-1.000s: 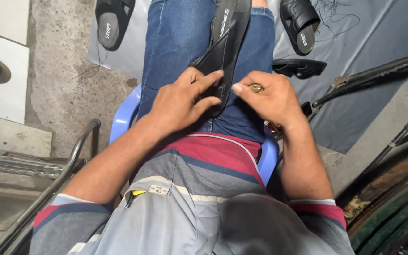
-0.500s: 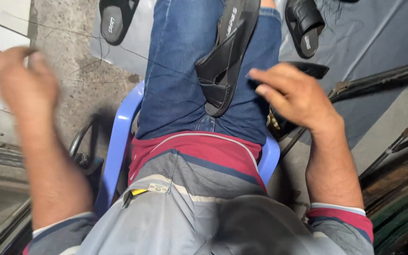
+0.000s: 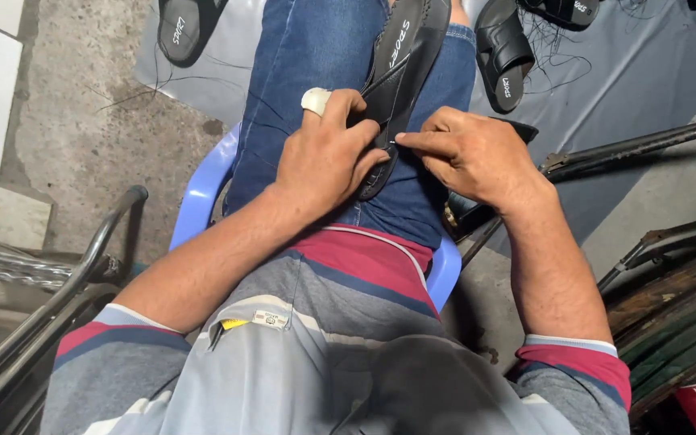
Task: Hand-stitching a leather sandal strap to its sole using a hand awl and thread.
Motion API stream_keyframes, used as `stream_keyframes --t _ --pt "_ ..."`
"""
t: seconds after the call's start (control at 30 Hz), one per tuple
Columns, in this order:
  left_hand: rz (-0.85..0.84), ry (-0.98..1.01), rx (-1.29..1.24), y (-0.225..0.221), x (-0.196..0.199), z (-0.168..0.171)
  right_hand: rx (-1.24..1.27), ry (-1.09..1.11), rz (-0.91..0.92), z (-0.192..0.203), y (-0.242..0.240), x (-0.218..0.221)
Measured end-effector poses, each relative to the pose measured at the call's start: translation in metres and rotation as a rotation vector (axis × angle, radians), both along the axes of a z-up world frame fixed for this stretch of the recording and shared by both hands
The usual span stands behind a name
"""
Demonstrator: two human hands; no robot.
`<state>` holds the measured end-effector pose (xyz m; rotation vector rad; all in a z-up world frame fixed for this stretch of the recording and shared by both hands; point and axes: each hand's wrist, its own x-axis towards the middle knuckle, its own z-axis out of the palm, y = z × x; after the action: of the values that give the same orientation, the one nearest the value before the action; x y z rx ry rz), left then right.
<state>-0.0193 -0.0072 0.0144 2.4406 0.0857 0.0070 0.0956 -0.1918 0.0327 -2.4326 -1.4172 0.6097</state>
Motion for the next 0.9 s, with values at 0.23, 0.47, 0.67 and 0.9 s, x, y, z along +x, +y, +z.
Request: stream_keyframes --t 0.23,0.47,0.67,0.9 --pt "0.029 0.014 -0.030 -0.010 -0.007 -0.008 -0.018 -0.019 -0.019 -0.001 0.001 -0.002" --pt "0.034 0.000 -0.119 -0.015 -0.013 -0.024 -0.117 -0.025 -0.018 0.009 0.006 -0.002" --pt "0.074 0.037 -0.229 -0.016 -0.009 -0.025 -0.221 -0.081 -0.003 0.026 0.020 -0.006" --pt "0.145 0.083 -0.404 -0.028 -0.006 -0.040 -0.377 -0.260 0.028 0.024 0.024 -0.022"
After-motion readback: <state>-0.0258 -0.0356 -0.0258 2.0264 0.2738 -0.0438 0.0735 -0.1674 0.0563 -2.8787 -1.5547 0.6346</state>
